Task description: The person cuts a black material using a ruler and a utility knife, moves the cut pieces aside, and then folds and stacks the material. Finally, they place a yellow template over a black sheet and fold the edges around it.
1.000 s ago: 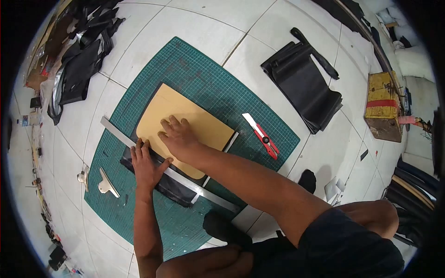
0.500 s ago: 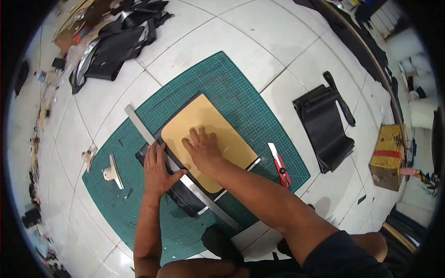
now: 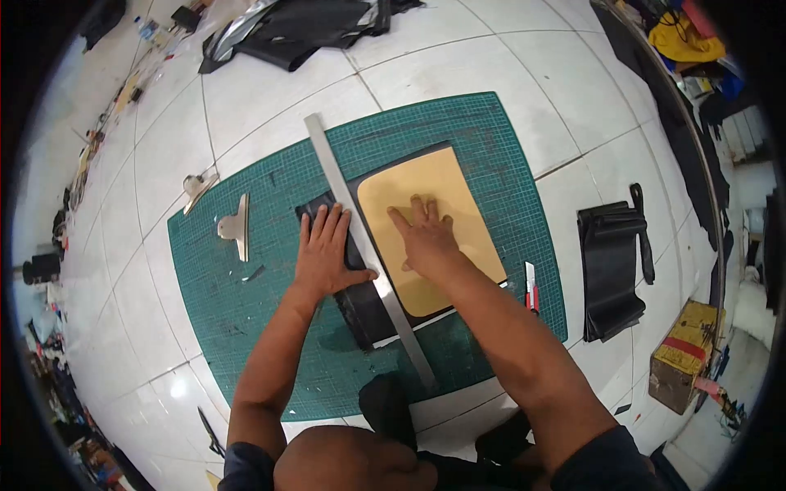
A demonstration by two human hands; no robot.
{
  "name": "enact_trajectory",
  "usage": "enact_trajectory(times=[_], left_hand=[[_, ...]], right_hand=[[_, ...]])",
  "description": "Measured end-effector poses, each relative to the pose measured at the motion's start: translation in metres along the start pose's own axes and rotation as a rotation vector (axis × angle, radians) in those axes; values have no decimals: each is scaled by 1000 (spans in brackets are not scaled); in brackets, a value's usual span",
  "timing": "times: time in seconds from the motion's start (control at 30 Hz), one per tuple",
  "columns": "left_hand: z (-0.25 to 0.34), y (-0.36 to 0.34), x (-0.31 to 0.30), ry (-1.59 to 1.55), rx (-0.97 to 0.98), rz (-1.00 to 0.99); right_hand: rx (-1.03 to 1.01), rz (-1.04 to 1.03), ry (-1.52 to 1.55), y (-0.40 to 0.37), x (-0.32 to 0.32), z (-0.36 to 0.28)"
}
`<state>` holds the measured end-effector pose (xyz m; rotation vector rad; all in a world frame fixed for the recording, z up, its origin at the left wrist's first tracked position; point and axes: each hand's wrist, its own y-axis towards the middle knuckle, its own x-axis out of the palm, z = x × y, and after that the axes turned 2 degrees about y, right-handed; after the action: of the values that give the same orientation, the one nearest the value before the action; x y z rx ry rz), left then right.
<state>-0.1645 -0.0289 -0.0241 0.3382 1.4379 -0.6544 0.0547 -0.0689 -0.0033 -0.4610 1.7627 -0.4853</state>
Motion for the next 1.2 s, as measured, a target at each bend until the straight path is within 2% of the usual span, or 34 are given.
enact_trajectory(times=[0.07,0.6,0.8,1.2], left_hand=[[1,5,-4,4,-15,-62],[2,15,-9,-19,13,-71],[6,19,-17,11,0,-155],[4,15,-10,-8,-11,-118]], right_hand=[[-11,18,9,-1,3,1],[-25,38,25,-3,2,1],[-9,9,14,-3,-1,0],[-24,39,19,0,5,3]])
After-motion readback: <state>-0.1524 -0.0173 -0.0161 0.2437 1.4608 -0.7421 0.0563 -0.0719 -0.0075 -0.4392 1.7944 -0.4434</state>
